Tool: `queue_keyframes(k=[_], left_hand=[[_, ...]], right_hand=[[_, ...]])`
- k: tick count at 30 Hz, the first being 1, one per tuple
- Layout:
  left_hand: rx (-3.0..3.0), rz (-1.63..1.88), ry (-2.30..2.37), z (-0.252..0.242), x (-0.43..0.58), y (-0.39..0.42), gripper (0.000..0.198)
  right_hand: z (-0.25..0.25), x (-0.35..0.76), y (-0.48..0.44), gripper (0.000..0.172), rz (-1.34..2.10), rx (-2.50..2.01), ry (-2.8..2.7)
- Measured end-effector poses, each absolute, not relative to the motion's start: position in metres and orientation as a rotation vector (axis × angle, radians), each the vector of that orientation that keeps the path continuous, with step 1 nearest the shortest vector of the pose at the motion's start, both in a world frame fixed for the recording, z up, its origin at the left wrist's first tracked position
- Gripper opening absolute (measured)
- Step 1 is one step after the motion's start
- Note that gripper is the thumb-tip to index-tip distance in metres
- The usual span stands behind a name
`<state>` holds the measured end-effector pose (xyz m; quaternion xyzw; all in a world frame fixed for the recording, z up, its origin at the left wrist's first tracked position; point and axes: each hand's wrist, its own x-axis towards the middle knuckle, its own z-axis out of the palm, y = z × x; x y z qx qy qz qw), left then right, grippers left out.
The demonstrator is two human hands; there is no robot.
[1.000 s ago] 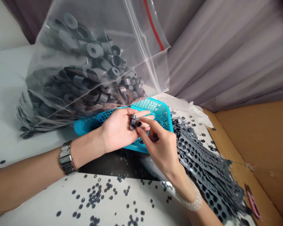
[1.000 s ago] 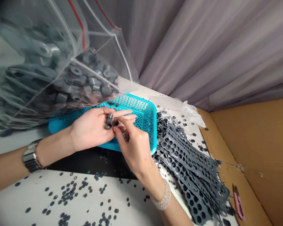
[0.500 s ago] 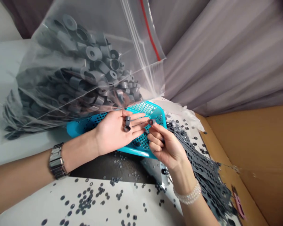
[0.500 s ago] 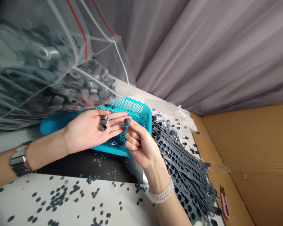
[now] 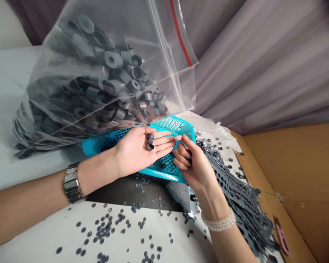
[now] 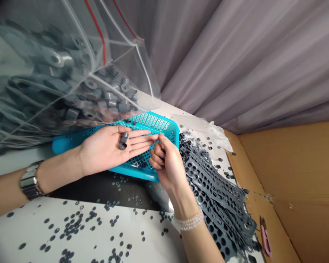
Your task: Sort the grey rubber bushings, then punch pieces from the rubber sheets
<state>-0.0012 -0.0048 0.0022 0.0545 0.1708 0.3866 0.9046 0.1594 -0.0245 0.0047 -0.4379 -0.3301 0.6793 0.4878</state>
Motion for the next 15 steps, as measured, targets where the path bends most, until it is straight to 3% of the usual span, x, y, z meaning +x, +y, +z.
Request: queue_keyframes(k=[9,15], left_hand=[[0.021,1.173,0.687,-0.004,-0.004,0.007,0.028],[0.033,1.172,0.723,-0.008,-0.003,0.012,0.022]], right_hand=[[-0.009,0.173,-0.002,0.021,0.813,-1.551,-1.843],[-0.018,0.156,0.012,0.024,0.436,-1.736,-2.243]])
